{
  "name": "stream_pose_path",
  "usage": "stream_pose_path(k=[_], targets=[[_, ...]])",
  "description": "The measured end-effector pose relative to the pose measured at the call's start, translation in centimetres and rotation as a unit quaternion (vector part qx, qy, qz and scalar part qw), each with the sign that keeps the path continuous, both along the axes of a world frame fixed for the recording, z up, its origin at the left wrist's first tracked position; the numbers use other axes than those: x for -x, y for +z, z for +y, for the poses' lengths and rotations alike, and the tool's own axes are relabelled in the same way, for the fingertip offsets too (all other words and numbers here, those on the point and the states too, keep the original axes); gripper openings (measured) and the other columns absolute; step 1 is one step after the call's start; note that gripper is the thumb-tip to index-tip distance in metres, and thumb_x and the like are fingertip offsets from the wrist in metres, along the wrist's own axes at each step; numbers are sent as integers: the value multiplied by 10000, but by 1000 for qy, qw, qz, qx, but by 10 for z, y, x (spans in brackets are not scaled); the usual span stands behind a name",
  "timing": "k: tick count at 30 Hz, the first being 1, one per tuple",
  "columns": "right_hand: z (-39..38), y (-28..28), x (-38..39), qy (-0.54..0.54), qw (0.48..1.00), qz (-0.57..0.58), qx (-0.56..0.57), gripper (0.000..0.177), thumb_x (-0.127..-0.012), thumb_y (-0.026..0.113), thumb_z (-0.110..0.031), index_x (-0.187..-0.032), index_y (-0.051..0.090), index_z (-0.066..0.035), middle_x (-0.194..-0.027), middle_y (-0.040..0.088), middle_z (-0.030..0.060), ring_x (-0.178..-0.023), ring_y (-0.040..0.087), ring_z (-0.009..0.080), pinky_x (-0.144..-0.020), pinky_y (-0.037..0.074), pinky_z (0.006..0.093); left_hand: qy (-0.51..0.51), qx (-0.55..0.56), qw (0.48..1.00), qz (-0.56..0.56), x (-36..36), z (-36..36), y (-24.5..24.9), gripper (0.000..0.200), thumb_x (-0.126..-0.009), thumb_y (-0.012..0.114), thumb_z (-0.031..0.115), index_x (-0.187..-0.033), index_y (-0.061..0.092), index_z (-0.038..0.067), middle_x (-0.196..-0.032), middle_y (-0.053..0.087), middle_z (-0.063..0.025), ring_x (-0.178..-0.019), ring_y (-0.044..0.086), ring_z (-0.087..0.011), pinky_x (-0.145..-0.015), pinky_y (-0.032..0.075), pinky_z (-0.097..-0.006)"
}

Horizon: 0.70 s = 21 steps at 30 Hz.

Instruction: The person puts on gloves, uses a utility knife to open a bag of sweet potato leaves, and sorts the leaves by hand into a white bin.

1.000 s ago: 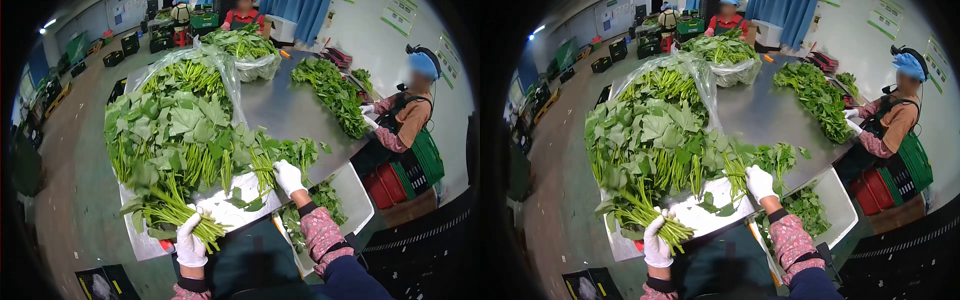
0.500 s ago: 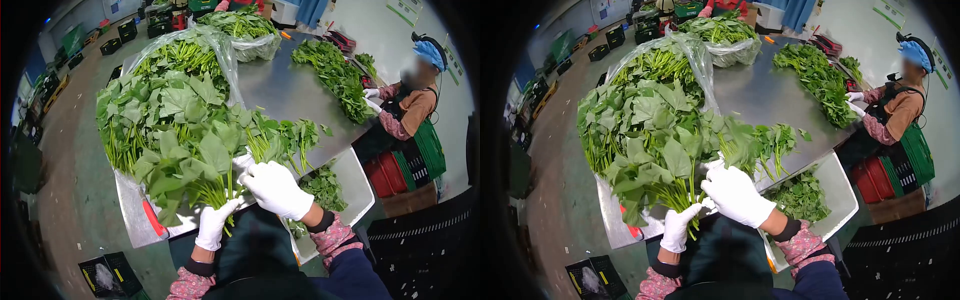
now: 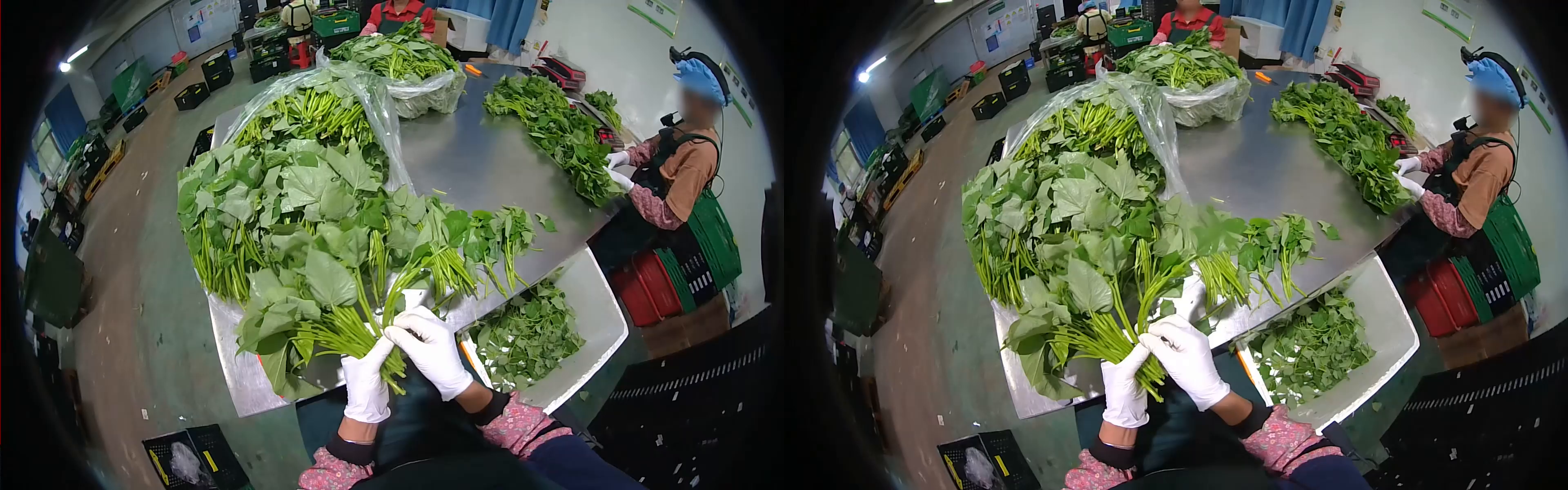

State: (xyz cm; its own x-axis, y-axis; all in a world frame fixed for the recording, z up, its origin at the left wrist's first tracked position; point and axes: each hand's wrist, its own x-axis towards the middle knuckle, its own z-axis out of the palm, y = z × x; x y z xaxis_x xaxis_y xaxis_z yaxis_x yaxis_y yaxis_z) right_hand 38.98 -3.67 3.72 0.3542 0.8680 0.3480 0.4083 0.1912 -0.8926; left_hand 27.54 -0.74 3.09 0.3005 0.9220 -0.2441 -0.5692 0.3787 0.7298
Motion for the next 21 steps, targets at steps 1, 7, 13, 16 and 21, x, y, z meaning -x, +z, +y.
stream_pose_path(k=[1,7,13,16,21], targets=[[0,0,2,-12,1000,-10,-14,125,-865,679,-64,-944,641,25,-890,591,65,-741,584,136,-661,469,258,16,8,1000,-11,-2,0,1,301,-870,650,-43,-1162,596,5,-1028,674,-65,-897,650,-130,-780,533,-260],[-20,-13,-4,-99,937,335,-22,159,-1014,488,-144,-926,571,-42,-735,586,28,-545,535,66,-497,452,202,49,41,995,-77,15,19,11,144,-904,646,72,-1019,589,7,-818,605,-71,-730,588,-172,-655,511,-301],[-40,-47,-117,-192,759,618,-70,259,-983,560,-339,-1021,566,-84,-908,573,10,-733,535,103,-620,460,280,5,33,998,-45,23,18,35,160,-901,639,77,-1038,595,7,-832,623,-87,-734,594,-175,-677,512,-301],[-33,-12,-72,-107,915,388,0,229,-962,564,-179,-1121,608,-19,-1011,652,74,-577,540,78,-504,439,196,-35,-12,999,4,11,8,25,156,-889,633,62,-1027,591,4,-795,629,-80,-696,599,-167,-631,493,-281],[-14,18,-14,55,935,340,92,317,-895,690,-140,-1167,610,1,-809,618,-12,-645,578,43,-576,470,202,-113,-84,990,-2,5,-3,21,177,-889,648,44,-1056,616,-3,-838,656,-59,-715,616,-132,-670,511,-262]])
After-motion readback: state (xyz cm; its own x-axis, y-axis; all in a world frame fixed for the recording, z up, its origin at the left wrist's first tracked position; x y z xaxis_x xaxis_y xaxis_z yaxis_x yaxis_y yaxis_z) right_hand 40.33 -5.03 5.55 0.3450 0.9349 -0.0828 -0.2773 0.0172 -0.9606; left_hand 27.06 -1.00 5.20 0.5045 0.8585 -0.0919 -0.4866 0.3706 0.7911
